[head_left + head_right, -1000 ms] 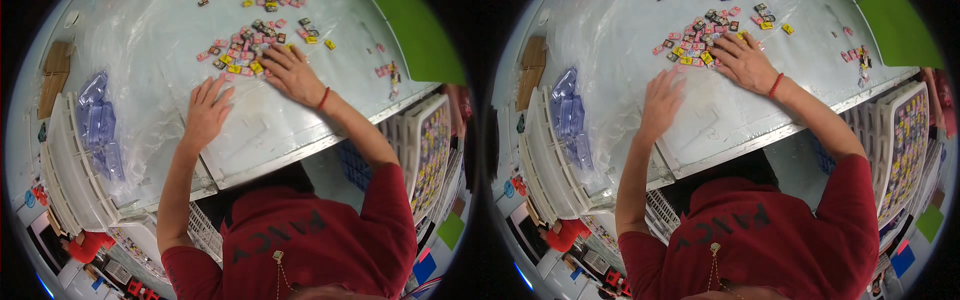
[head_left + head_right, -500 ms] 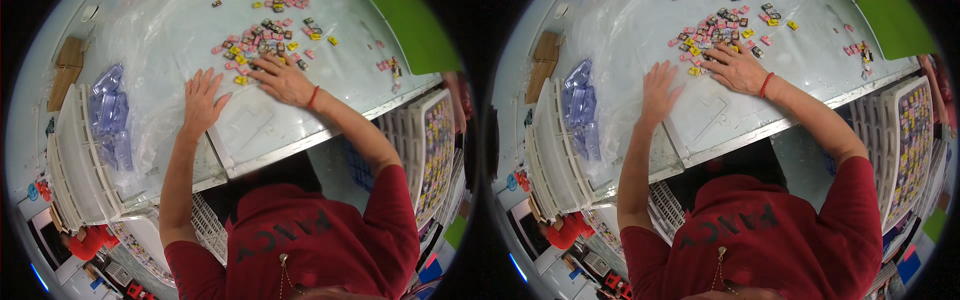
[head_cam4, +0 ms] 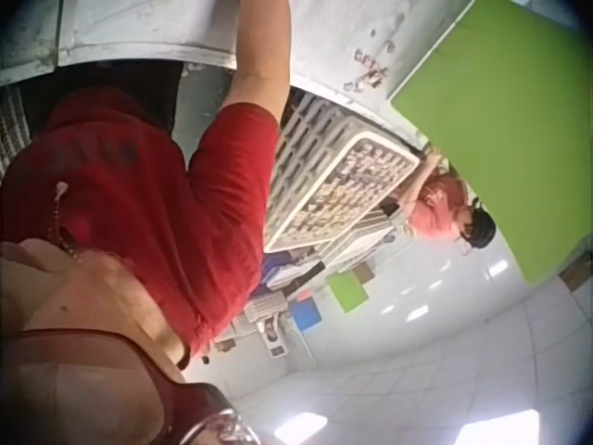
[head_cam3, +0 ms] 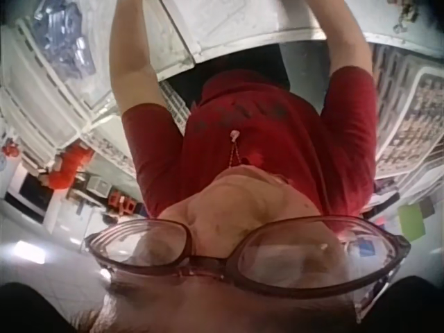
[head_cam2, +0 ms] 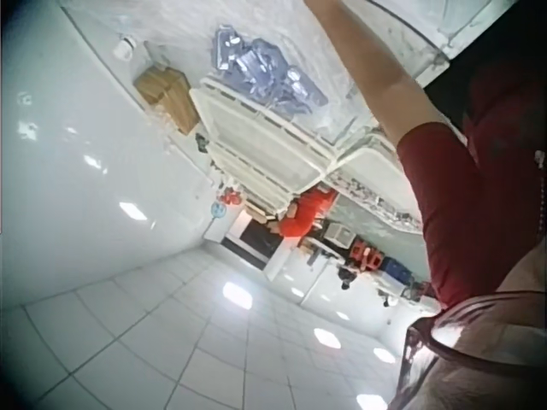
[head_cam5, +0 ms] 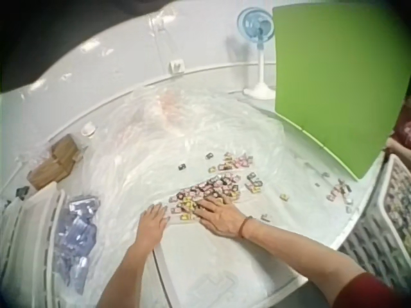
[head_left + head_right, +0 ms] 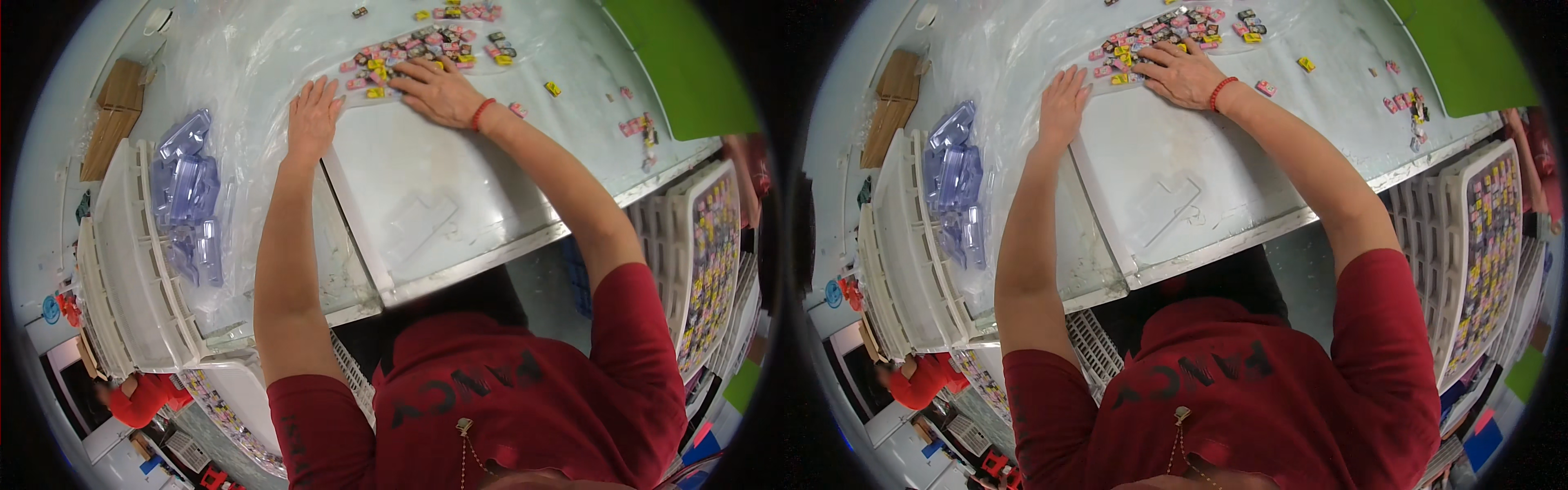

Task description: Sorting and packaging small colorful items into plastic bags.

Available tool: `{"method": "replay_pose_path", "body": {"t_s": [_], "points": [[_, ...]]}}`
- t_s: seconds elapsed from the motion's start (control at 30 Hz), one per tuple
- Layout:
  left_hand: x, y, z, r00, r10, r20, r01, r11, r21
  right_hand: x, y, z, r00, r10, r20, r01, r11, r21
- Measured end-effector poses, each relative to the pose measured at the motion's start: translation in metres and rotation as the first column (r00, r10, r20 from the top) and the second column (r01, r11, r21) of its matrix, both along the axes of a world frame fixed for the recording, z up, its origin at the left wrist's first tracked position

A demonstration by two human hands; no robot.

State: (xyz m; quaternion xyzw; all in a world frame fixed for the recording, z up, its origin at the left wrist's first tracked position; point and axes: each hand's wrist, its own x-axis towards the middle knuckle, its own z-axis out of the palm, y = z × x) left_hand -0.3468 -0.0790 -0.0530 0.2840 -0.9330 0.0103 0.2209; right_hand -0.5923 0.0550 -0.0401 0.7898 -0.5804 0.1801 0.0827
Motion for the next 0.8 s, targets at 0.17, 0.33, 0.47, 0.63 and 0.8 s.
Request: {"method": "replay_pose_path", "body": {"t_s": [0.17, 0.33, 0.47, 0.63, 0.8], "points": [[0.015, 0.034, -0.003, 0.986, 0.023, -0.163, -0.004, 0.993, 0.120, 0.007, 0.040, -0.007, 0.997, 0.022, 0.075, -0.022, 1.000, 0.005], [0.023, 0.099, 0.021, 0.950, -0.002, -0.311, 0.042, 0.992, 0.122, 0.017, 0.086, 0.017, 0.932, 0.098, 0.348, -0.141, 0.985, 0.101], [0.006, 0.137, 0.038, 0.928, -0.006, -0.374, 0.131, 0.942, 0.309, 0.002, 0.106, 0.015, 0.598, -0.166, 0.784, 0.022, 0.981, 0.191], [0.005, 0.159, 0.039, 0.929, -0.016, -0.370, 0.171, 0.904, 0.391, -0.014, 0.131, 0.030, 0.412, -0.203, 0.888, 0.198, 0.972, 0.131], [0.005, 0.183, 0.039, 0.975, -0.001, -0.221, 0.126, 0.823, 0.554, 0.013, 0.163, 0.031, 0.722, -0.286, 0.630, 0.278, 0.954, 0.114]]}}
